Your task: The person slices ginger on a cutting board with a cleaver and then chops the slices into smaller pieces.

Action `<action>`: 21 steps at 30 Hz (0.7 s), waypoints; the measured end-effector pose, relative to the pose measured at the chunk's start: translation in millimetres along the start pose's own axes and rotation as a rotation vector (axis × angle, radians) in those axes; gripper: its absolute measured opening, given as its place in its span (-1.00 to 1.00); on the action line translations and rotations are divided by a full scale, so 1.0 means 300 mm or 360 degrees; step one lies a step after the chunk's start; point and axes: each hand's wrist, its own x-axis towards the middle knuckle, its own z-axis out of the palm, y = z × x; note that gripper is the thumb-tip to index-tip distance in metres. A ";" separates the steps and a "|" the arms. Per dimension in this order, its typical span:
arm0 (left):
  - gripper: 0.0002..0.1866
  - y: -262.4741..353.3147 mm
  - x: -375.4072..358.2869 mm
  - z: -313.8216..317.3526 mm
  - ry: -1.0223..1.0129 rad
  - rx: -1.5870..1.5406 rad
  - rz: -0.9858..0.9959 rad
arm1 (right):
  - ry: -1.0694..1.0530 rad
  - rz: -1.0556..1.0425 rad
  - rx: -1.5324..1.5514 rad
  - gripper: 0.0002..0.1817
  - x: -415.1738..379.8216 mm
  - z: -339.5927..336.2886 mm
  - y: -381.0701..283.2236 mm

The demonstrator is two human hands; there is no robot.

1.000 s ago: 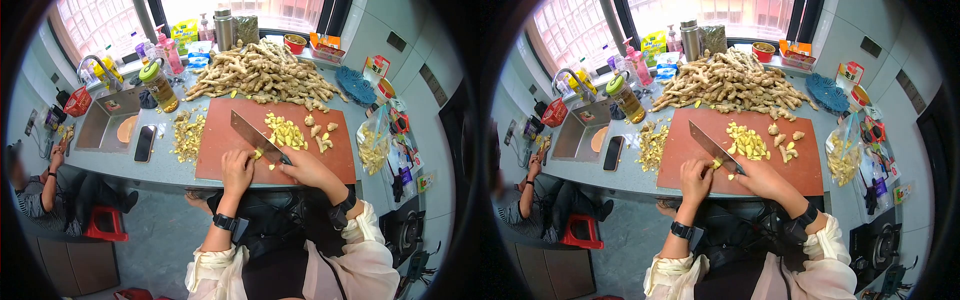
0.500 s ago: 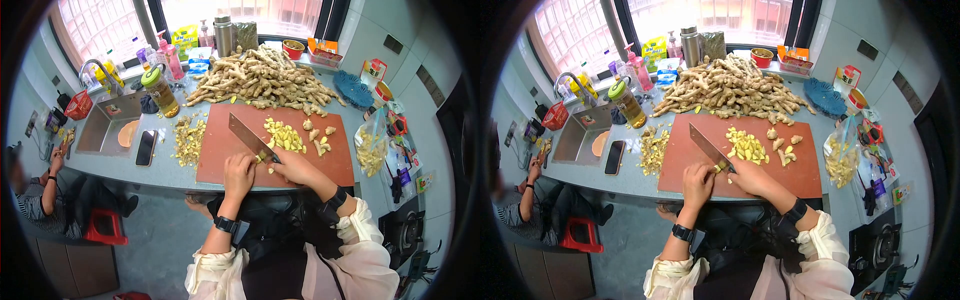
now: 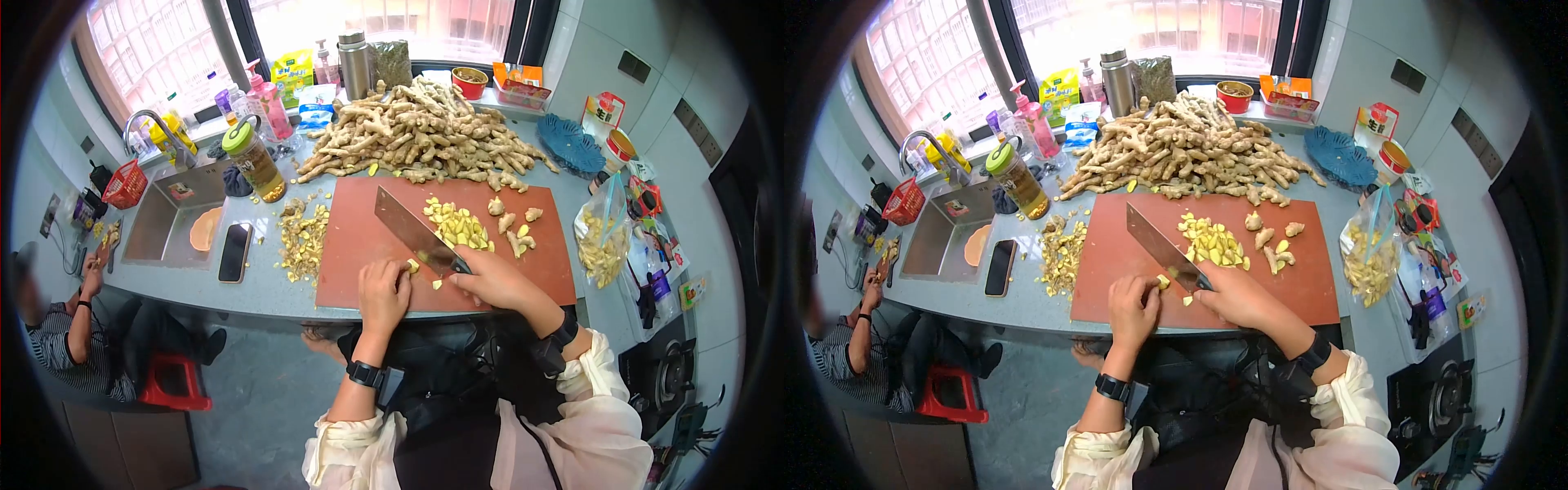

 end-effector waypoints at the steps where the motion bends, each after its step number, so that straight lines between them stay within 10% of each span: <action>1: -0.87 0.000 0.002 0.000 -0.0003 0.0002 0.0000 | -0.0007 -0.0008 -0.0007 -0.58 0.000 -0.001 -0.002; 21: -0.87 0.000 0.015 0.005 0.0079 -0.0040 0.0001 | 0.0125 -0.0257 -0.0535 -0.70 0.083 0.093 0.005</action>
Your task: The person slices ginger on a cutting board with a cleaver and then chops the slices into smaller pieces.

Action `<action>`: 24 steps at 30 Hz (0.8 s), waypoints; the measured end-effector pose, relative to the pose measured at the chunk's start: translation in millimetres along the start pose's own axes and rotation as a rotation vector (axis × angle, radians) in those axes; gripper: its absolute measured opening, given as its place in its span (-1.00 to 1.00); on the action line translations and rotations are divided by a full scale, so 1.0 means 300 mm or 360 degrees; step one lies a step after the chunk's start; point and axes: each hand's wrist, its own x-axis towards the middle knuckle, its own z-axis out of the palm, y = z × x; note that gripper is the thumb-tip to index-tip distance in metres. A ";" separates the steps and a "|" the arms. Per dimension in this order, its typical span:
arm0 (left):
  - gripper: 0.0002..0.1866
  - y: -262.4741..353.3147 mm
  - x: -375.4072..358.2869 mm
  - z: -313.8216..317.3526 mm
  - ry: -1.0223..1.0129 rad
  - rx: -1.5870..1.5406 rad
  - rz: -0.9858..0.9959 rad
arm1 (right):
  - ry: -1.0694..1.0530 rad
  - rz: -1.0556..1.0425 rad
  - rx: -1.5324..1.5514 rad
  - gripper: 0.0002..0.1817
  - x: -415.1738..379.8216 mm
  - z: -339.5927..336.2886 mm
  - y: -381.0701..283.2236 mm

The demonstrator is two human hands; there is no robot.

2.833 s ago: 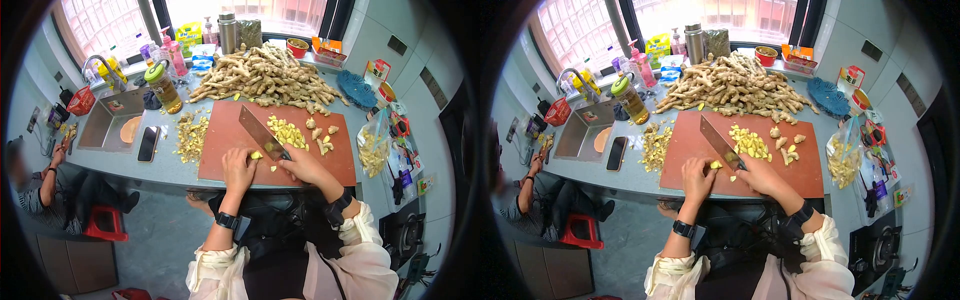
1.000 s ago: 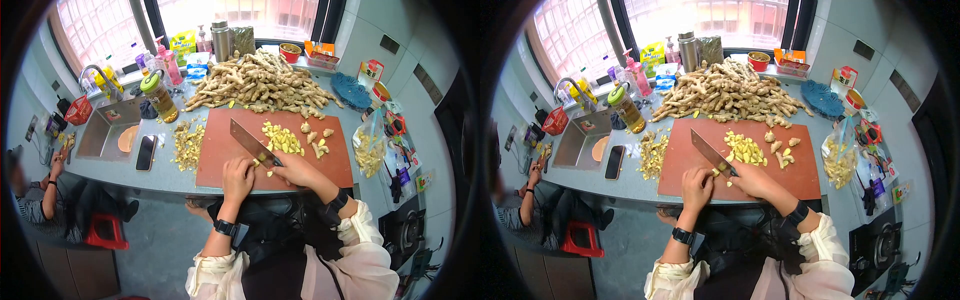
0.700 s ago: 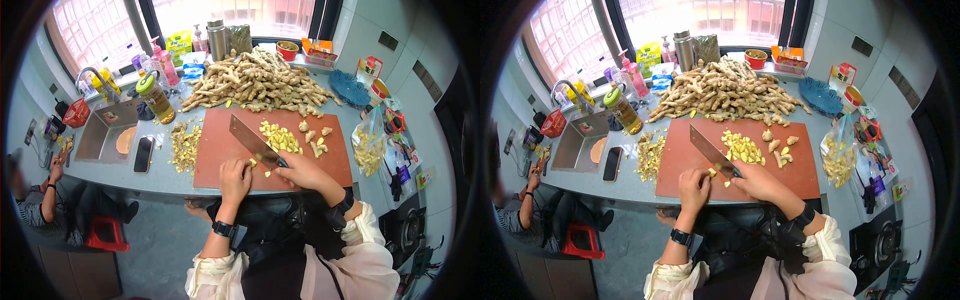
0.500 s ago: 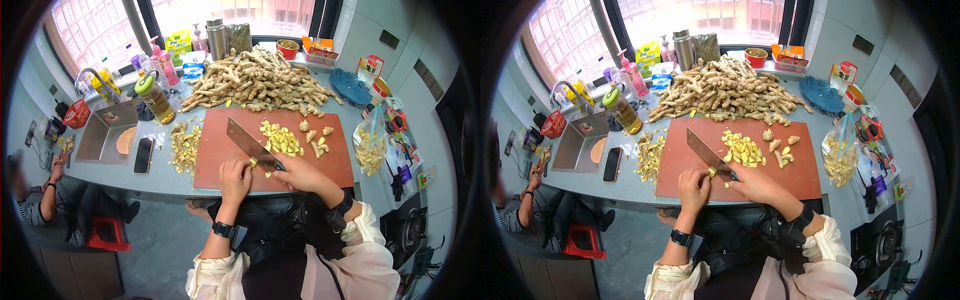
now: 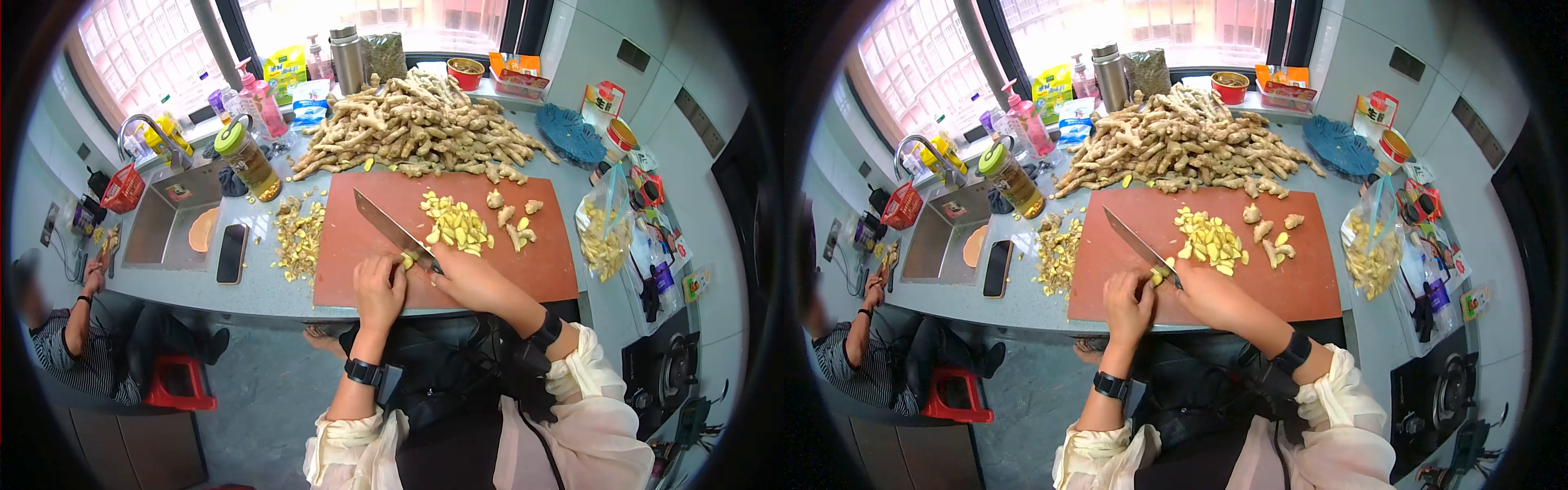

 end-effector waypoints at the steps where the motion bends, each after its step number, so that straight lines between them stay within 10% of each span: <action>1: -0.87 -0.001 -0.003 0.001 -0.0003 0.0001 0.0001 | 0.0039 -0.0026 -0.0010 -0.71 0.010 0.015 0.005; 24: -0.76 -0.007 0.000 0.022 0.0052 0.0218 -0.0165 | -0.0156 0.0225 0.0487 -0.61 -0.031 -0.062 0.057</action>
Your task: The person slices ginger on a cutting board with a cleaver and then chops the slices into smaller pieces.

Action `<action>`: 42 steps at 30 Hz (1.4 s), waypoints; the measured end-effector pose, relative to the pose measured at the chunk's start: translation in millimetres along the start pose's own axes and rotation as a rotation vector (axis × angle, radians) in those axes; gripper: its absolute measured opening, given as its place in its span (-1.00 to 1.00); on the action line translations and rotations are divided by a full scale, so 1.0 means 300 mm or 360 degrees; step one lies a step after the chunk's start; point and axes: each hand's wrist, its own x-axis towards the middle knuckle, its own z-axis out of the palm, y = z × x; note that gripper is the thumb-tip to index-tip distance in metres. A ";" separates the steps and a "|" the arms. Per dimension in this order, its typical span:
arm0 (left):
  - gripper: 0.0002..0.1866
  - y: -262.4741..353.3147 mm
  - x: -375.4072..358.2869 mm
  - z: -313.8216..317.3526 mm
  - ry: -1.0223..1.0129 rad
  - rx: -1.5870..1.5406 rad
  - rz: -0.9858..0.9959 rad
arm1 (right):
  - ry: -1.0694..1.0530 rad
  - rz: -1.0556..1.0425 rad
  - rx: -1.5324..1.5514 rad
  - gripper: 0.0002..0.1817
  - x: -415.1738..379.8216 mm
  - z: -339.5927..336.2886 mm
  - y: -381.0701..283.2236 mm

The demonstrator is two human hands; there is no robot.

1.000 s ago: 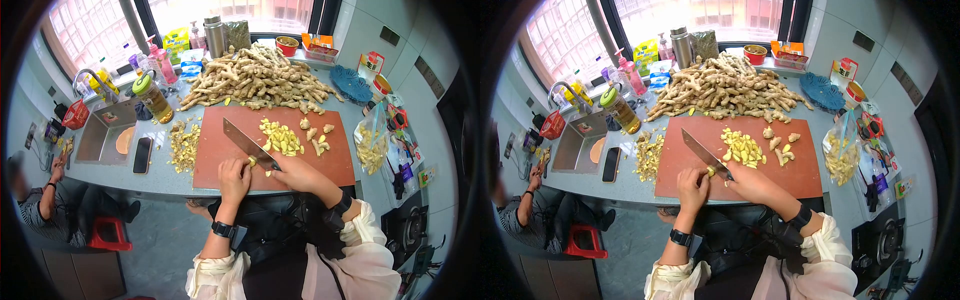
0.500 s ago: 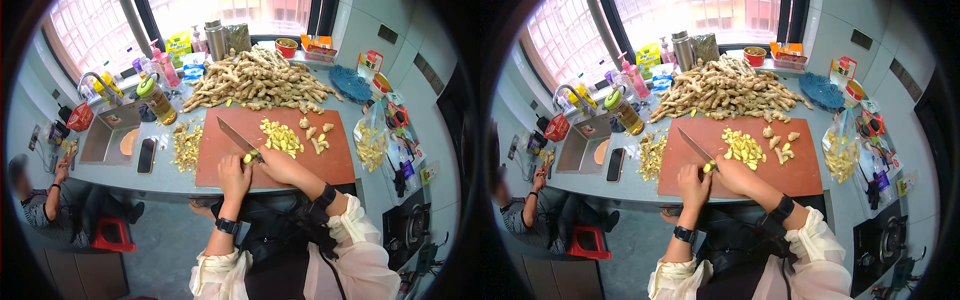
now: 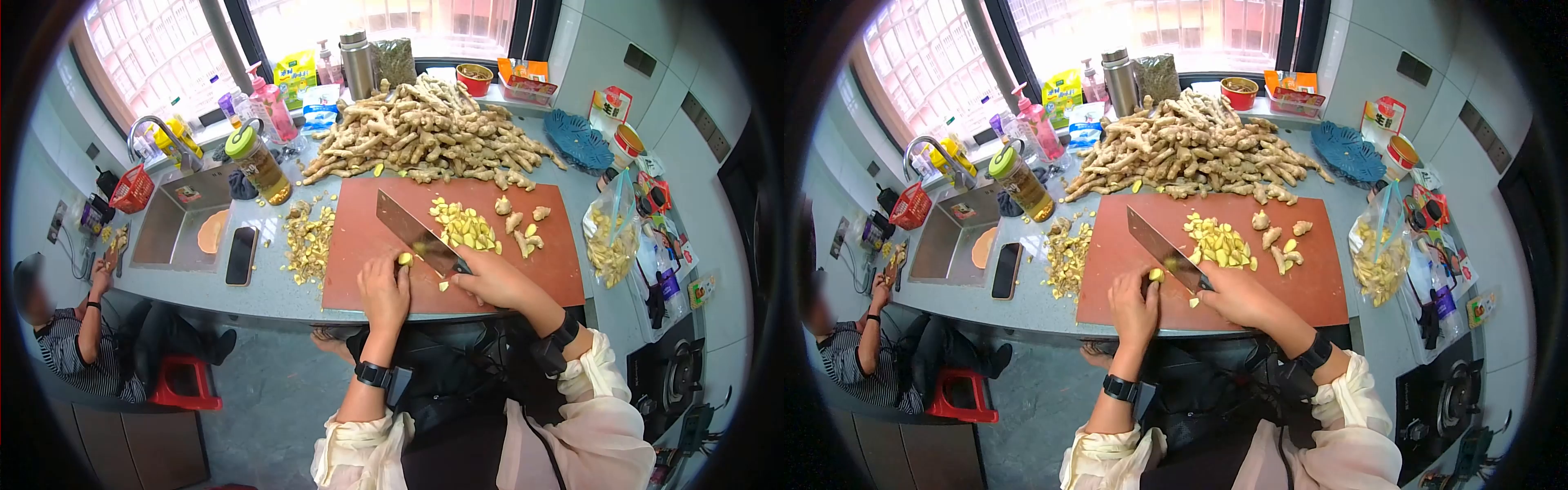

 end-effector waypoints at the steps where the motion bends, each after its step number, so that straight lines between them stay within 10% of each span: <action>1: -0.76 0.003 -0.003 -0.002 0.0000 0.0001 -0.0005 | 0.0022 -0.0031 -0.0033 -0.60 -0.002 0.000 0.001; 42: -0.83 -0.002 -0.008 -0.006 -0.0022 -0.0071 -0.0190 | 0.0052 -0.0144 -0.0399 -0.60 0.035 0.005 -0.071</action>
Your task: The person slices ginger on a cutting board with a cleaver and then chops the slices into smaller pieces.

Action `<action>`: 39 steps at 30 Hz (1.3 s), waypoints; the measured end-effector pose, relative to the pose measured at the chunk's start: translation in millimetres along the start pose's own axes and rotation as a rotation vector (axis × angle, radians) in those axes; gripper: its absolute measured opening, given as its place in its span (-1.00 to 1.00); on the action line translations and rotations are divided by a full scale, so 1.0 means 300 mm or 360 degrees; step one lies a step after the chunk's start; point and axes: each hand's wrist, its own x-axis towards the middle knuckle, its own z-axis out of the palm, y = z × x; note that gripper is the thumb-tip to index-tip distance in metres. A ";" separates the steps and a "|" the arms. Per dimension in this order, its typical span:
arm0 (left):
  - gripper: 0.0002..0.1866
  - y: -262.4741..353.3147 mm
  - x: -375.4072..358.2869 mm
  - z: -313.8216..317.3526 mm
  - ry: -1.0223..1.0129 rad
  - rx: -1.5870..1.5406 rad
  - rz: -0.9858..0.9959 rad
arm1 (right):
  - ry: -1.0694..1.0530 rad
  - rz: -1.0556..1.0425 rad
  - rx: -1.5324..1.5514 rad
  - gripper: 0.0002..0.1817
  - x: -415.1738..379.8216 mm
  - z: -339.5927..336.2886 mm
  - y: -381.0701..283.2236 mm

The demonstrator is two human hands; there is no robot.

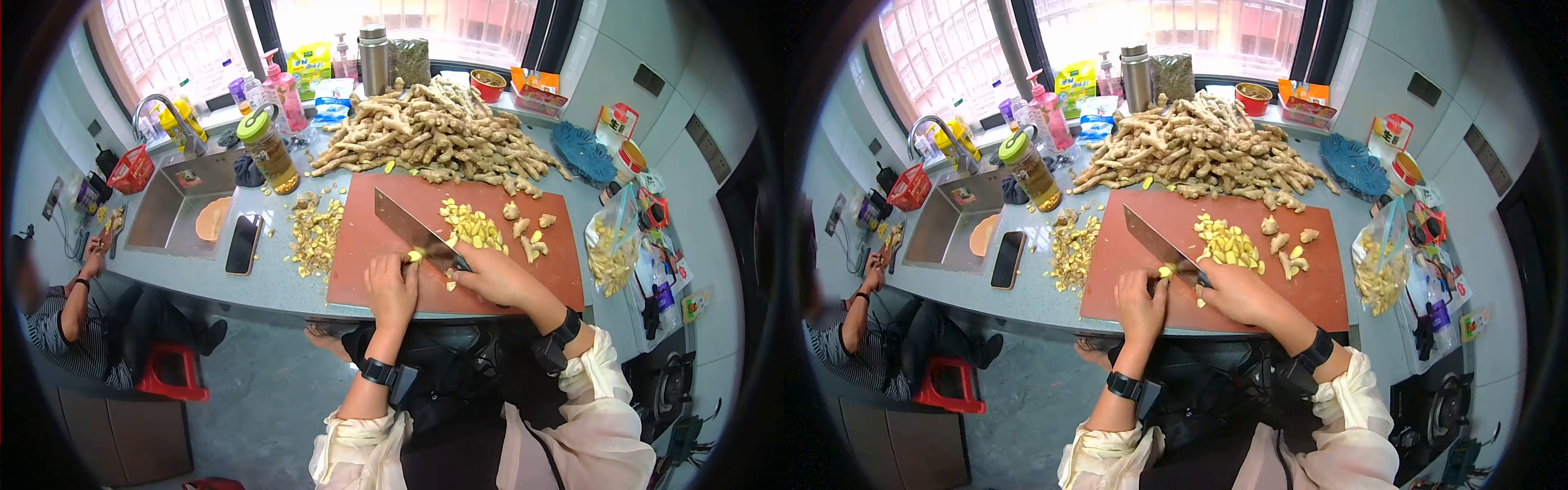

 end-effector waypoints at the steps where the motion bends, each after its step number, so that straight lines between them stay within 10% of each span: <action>1: -0.83 0.001 0.000 -0.001 0.0000 0.0001 -0.0002 | -0.0045 0.0077 -0.0011 -0.59 0.000 -0.004 -0.010; 39: -0.81 -0.003 0.004 0.005 0.0056 -0.0010 0.0021 | 0.0033 -0.0045 -0.0087 -0.54 0.025 0.025 0.010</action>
